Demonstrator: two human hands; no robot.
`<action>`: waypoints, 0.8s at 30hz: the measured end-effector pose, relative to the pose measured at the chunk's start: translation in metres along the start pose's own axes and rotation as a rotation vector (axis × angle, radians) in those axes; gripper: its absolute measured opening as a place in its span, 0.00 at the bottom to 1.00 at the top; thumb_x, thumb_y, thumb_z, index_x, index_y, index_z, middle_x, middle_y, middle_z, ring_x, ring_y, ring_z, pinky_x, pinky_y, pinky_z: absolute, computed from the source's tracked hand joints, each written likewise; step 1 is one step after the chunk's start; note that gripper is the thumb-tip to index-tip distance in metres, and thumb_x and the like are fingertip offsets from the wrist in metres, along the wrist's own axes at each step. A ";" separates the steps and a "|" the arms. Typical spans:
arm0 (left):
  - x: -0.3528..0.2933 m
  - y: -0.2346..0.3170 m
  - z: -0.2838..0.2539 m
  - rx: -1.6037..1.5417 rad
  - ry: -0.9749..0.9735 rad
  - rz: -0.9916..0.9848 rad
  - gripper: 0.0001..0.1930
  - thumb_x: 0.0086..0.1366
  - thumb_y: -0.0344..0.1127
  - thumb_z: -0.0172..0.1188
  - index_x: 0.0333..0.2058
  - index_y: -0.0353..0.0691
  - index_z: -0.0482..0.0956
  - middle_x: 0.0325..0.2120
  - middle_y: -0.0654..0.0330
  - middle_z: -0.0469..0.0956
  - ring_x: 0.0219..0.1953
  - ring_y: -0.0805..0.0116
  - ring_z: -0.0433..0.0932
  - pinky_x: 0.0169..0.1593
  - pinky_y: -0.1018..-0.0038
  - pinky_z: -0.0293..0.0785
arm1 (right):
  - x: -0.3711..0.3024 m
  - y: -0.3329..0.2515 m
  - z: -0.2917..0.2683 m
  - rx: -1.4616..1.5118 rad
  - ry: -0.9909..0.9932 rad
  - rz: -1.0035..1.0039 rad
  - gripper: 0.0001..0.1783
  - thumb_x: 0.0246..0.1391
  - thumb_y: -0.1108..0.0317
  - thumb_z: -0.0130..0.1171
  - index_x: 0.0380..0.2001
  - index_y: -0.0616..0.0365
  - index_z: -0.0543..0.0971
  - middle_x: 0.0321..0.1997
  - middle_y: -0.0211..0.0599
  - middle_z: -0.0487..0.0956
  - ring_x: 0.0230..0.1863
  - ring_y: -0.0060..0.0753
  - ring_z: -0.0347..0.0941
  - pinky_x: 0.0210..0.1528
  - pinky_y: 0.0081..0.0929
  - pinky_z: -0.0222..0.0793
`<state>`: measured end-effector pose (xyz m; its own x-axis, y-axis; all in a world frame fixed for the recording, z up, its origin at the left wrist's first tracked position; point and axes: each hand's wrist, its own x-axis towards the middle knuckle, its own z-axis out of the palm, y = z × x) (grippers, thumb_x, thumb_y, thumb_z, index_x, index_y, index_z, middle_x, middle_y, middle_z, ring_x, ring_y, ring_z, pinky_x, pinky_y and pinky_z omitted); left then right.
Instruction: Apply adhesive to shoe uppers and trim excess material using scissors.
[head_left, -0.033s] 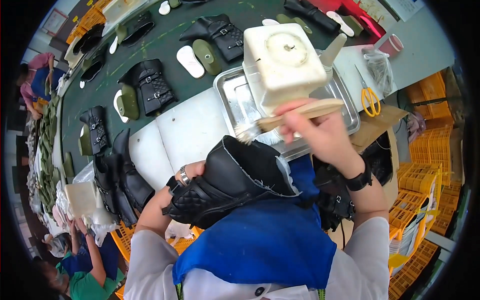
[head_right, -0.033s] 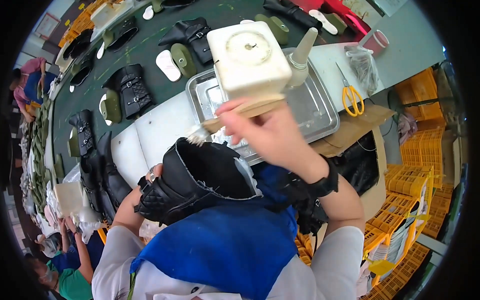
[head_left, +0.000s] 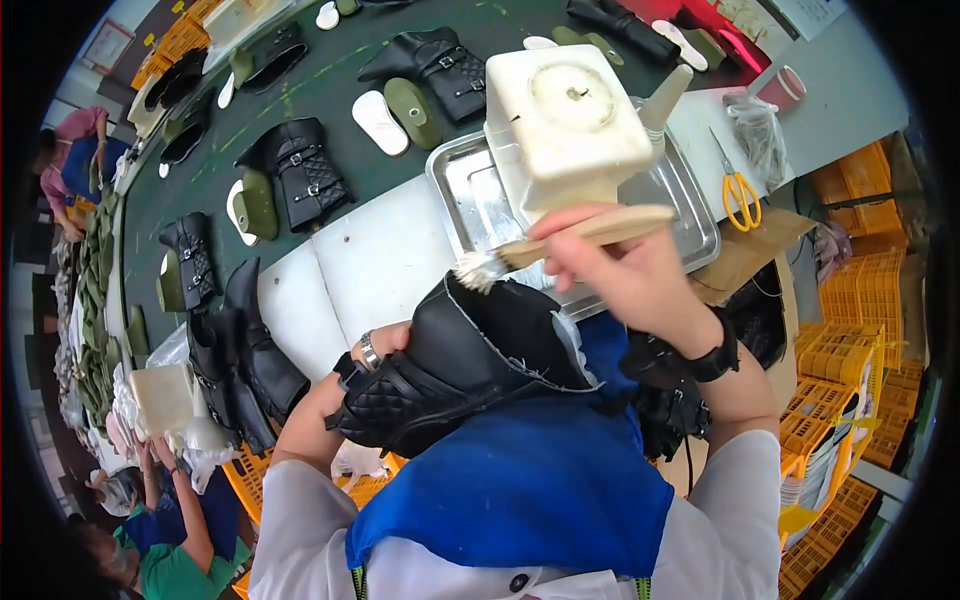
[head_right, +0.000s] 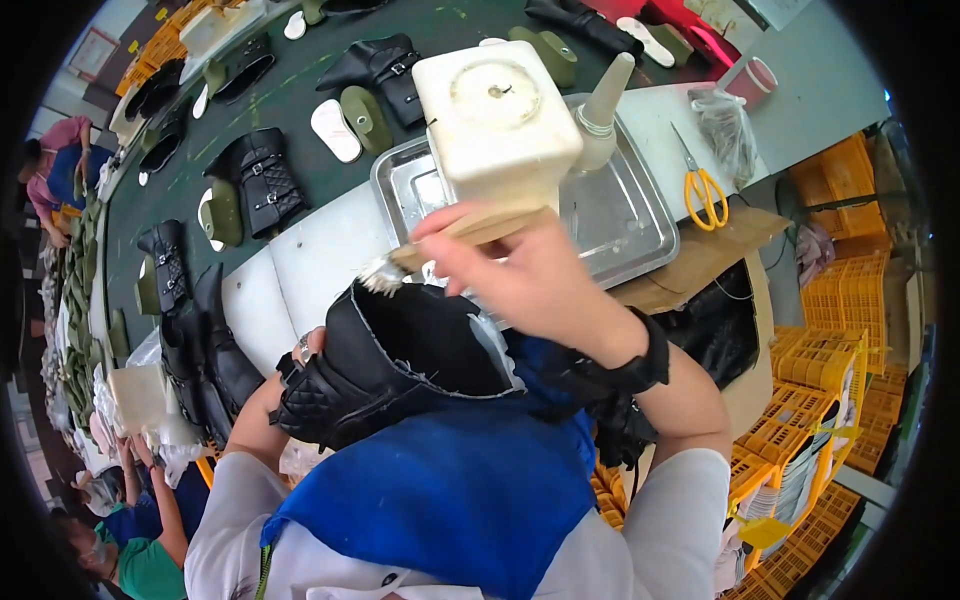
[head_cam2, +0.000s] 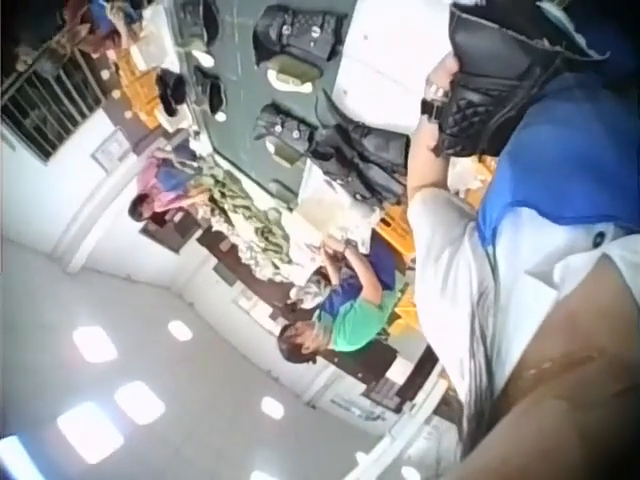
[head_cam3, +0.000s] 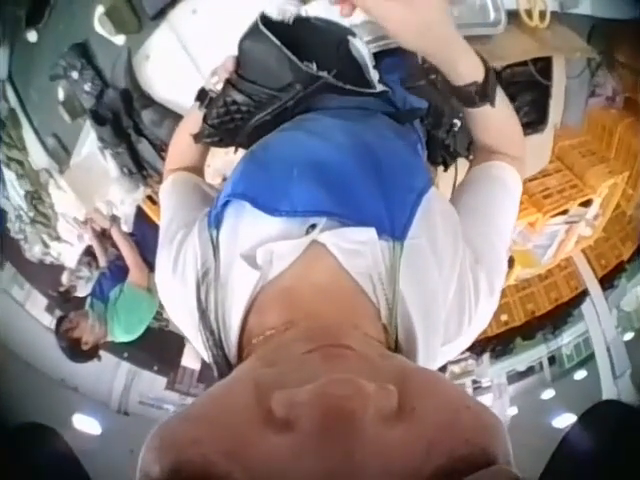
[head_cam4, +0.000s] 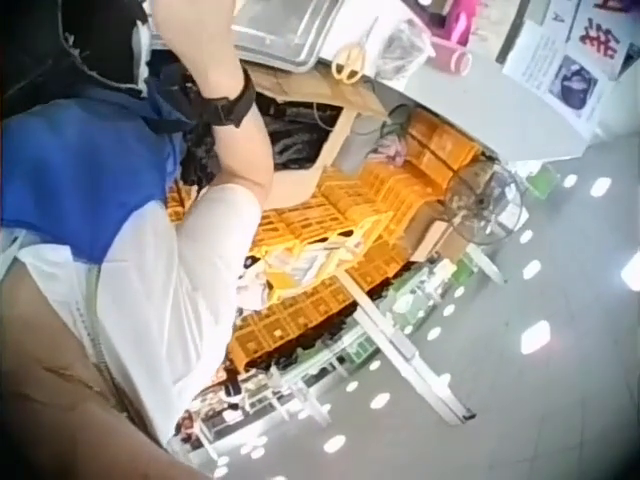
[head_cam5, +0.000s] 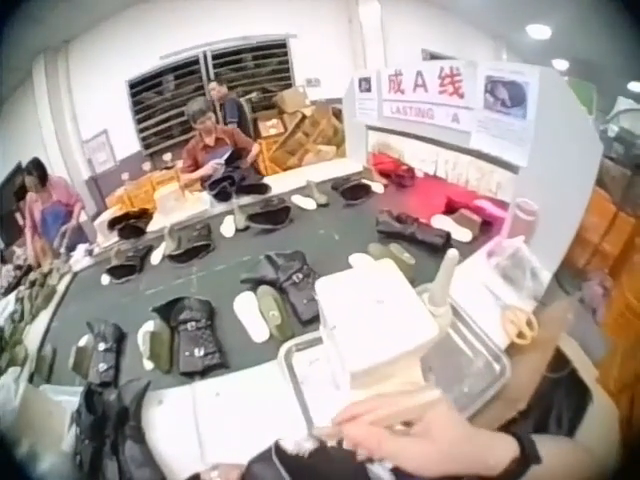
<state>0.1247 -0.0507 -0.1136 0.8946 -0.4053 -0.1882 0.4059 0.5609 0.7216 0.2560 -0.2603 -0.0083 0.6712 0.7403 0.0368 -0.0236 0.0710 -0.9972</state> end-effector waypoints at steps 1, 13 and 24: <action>0.001 0.002 -0.004 0.001 -0.009 -0.010 0.54 0.41 0.66 0.60 0.57 0.29 0.55 0.53 0.46 0.64 0.54 0.56 0.66 0.58 0.66 0.60 | 0.002 0.000 0.008 -0.019 -0.033 -0.035 0.08 0.52 0.71 0.56 0.33 0.64 0.78 0.27 0.34 0.79 0.24 0.20 0.73 0.28 0.17 0.69; -0.018 -0.013 -0.017 -0.020 -0.034 -0.045 0.54 0.40 0.63 0.63 0.58 0.29 0.55 0.54 0.47 0.63 0.54 0.57 0.65 0.58 0.66 0.59 | -0.004 0.018 0.016 -0.585 -0.056 -0.372 0.05 0.45 0.72 0.60 0.27 0.62 0.78 0.26 0.42 0.78 0.27 0.42 0.75 0.30 0.28 0.70; -0.016 -0.010 -0.035 -0.016 -0.069 -0.084 0.54 0.39 0.61 0.65 0.58 0.30 0.55 0.54 0.48 0.63 0.55 0.58 0.65 0.59 0.67 0.58 | -0.009 0.009 0.015 -0.706 -0.118 -0.247 0.05 0.45 0.70 0.58 0.22 0.61 0.77 0.19 0.44 0.74 0.22 0.48 0.71 0.25 0.33 0.65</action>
<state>0.1128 -0.0243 -0.1408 0.8426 -0.4998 -0.2005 0.4822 0.5343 0.6943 0.2390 -0.2565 -0.0166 0.5109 0.8277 0.2320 0.6241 -0.1716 -0.7622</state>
